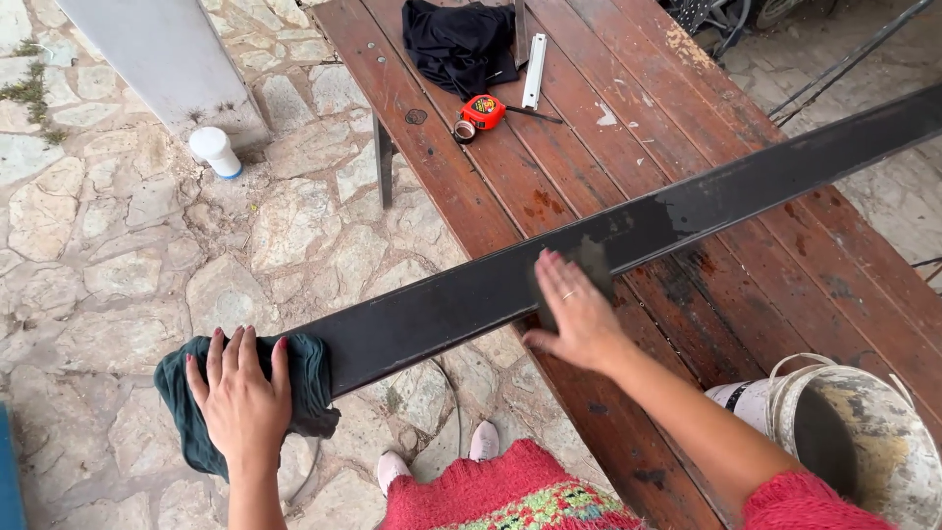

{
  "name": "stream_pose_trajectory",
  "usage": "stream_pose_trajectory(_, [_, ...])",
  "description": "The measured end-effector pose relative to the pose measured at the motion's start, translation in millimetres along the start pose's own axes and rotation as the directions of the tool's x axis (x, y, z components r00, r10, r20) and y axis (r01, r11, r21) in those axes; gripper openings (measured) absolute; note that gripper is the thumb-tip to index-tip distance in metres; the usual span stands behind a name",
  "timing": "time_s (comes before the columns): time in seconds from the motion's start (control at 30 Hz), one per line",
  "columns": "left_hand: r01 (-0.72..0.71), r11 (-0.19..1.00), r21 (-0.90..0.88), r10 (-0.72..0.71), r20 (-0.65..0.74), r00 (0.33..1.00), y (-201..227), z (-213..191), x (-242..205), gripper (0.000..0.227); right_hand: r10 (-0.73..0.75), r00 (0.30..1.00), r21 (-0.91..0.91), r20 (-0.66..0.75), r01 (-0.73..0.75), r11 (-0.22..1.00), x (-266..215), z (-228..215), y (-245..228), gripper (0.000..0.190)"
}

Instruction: Sanding a metal beam with sandpaper and water, then wiping it with a cloth on a wooden table.

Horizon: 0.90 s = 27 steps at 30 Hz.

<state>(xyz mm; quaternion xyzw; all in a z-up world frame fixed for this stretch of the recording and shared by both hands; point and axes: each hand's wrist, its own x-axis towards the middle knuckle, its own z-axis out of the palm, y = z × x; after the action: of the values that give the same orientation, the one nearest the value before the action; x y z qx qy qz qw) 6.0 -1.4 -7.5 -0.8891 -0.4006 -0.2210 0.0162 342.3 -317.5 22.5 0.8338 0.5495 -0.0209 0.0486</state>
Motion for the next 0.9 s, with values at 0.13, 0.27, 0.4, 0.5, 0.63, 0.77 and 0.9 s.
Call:
stream_pose_trajectory(0.13, [-0.02,1.0,0.0,0.02,-0.003,1.0,-3,4,-2,0.055,0.425,0.905,0.164,0.001,-0.419,0.893,8,0,45,0.103])
stream_pose_trajectory(0.27, [-0.021,0.999,0.035,0.022,-0.021,1.0,-5,4,2,0.054,0.076,0.979,-0.298,-0.189,-0.131,0.945,15,4,-79,0.12])
stream_pose_trajectory(0.4, [-0.021,1.0,0.023,0.022,-0.021,1.0,-2,3,0,0.053,-0.063,0.98,-0.296,-0.189,0.005,0.955,6,14,-75,0.113])
stream_pose_trajectory(0.5, [-0.021,1.0,0.021,0.022,-0.02,1.0,-3,4,0,0.054,0.494,0.861,-0.026,0.123,-0.494,0.869,9,-23,48,0.096])
stream_pose_trajectory(0.63, [-0.02,1.0,0.008,0.02,-0.012,1.0,-3,4,2,0.054,0.59,0.791,-0.03,0.16,-0.593,0.804,42,-27,7,0.101])
stream_pose_trajectory(0.77, [-0.043,0.999,-0.002,0.043,-0.033,0.999,-2,3,-2,0.053,0.022,1.0,0.031,-0.007,-0.022,0.999,41,-24,-158,0.122])
stream_pose_trajectory(0.9, [-0.036,0.999,-0.012,0.035,-0.04,0.999,-3,3,-2,0.052,0.155,0.974,0.118,0.165,-0.175,0.977,49,-62,-110,0.104])
